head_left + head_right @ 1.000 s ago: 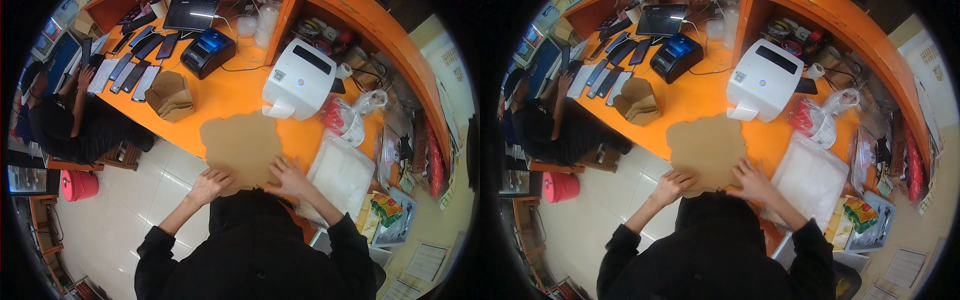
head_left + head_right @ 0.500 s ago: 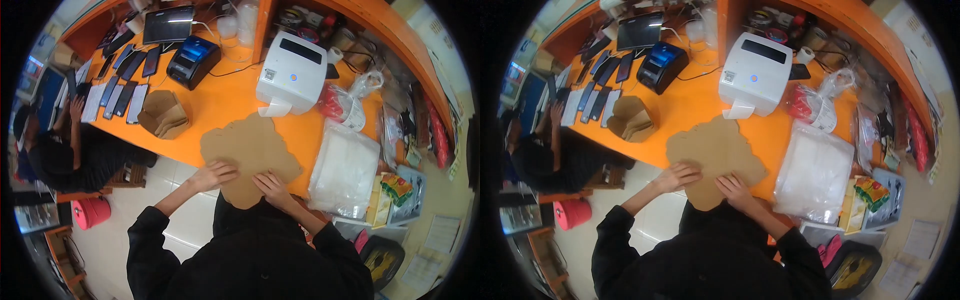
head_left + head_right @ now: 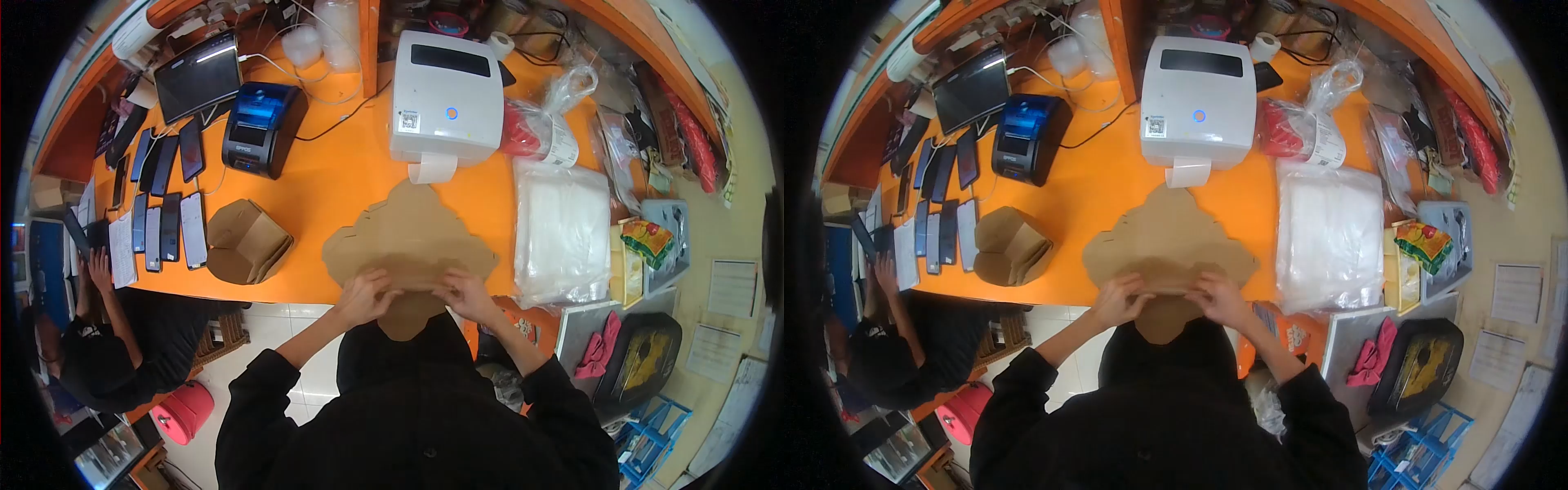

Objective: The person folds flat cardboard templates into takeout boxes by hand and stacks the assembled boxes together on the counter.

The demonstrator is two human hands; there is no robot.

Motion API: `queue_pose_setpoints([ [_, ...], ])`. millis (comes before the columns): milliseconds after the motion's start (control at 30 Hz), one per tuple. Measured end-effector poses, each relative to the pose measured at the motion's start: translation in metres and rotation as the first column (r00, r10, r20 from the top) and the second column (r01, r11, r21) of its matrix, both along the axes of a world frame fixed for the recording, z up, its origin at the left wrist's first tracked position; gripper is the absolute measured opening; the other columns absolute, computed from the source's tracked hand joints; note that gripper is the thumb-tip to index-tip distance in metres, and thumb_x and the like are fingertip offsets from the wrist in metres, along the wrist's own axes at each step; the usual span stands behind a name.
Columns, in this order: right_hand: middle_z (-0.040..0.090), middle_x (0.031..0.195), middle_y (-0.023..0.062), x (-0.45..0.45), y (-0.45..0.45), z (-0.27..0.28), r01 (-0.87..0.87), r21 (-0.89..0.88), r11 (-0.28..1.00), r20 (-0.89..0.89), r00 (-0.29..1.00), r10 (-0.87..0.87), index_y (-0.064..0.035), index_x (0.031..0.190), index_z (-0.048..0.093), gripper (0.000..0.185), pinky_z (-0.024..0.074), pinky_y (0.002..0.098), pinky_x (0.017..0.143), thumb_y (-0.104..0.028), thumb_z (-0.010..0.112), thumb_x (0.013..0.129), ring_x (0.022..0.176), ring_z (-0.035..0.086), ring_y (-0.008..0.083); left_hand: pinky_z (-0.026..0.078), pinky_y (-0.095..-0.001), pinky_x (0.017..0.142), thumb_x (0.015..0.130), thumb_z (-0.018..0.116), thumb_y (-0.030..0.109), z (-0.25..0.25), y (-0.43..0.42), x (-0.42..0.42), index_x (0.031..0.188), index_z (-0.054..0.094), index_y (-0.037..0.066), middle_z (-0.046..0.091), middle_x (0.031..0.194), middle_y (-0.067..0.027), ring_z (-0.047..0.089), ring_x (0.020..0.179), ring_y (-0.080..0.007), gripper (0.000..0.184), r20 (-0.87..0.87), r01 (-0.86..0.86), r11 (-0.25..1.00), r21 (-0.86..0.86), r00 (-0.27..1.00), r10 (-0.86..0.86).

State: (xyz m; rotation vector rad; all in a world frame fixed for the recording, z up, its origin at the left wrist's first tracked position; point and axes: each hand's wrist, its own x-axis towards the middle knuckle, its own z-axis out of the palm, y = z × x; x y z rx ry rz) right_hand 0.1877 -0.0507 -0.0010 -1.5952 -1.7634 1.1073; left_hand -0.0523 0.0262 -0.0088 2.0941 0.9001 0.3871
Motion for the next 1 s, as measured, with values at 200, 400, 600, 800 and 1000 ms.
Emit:
queue_pose_setpoints([
  [200,0.059,0.095,0.016,0.008,0.023,-0.03,0.204,-0.285,0.936,-0.213,0.939,-0.27,-0.0023,0.108,0.055,0.04,0.0462,0.0355,0.073,-0.021,0.07,0.075,0.084,0.058,0.0301,0.046,-0.046,0.074,0.079,0.061,0.04,-0.011,0.033,0.022,0.089,0.064,0.0,0.063,0.085,-0.0218,0.059,0.085,-0.0385,0.042,-0.132,-0.183,0.959,-0.218,0.979,0.157],
  [400,0.049,0.114,0.0141,-0.035,0.056,0.053,0.145,0.196,0.97,0.505,0.833,-0.227,-0.0045,0.12,0.046,0.057,0.0329,0.0401,0.09,-0.023,0.07,0.072,0.106,0.046,0.0295,0.047,-0.044,0.075,0.078,0.06,0.041,-0.01,0.045,0.026,0.086,0.065,0.001,0.063,0.084,-0.0222,0.059,0.083,-0.0388,0.041,-0.265,-0.203,0.932,-0.301,0.956,0.123],
  [600,0.045,0.118,0.0111,-0.081,0.087,-0.001,0.1,0.445,0.89,0.452,0.832,-0.32,-0.0076,0.12,0.046,0.042,0.0284,0.044,0.091,-0.014,0.056,0.08,0.108,0.042,0.0295,0.048,-0.0437,0.076,0.076,0.058,0.033,0.003,0.06,0.027,0.082,0.066,0.005,0.063,0.084,-0.0214,0.06,0.084,-0.0384,0.029,-0.391,-0.106,0.886,-0.45,0.916,-0.089],
  [800,0.043,0.124,0.0105,-0.084,0.084,-0.019,0.109,0.396,0.912,0.544,0.772,-0.329,-0.0083,0.118,0.046,0.036,0.0267,0.0459,0.096,-0.018,0.053,0.084,0.113,0.041,0.0285,0.049,-0.0473,0.073,0.074,0.058,0.028,-0.021,0.046,0.029,0.083,0.064,0.003,0.062,0.078,-0.0246,0.06,0.077,-0.0419,0.027,-0.327,-0.192,0.946,-0.263,0.94,0.1],
  [1000,0.042,0.126,0.0094,-0.082,0.088,-0.042,0.138,0.357,0.924,0.537,0.779,-0.324,-0.009,0.117,0.047,0.037,0.0242,0.0476,0.097,-0.02,0.056,0.082,0.117,0.038,0.0281,0.049,-0.0488,0.066,0.073,0.06,0.027,-0.015,0.047,0.03,0.078,0.062,0.003,0.061,0.075,-0.0258,0.06,0.072,-0.0431,0.024,-0.276,-0.245,0.93,-0.274,0.946,0.169],
])
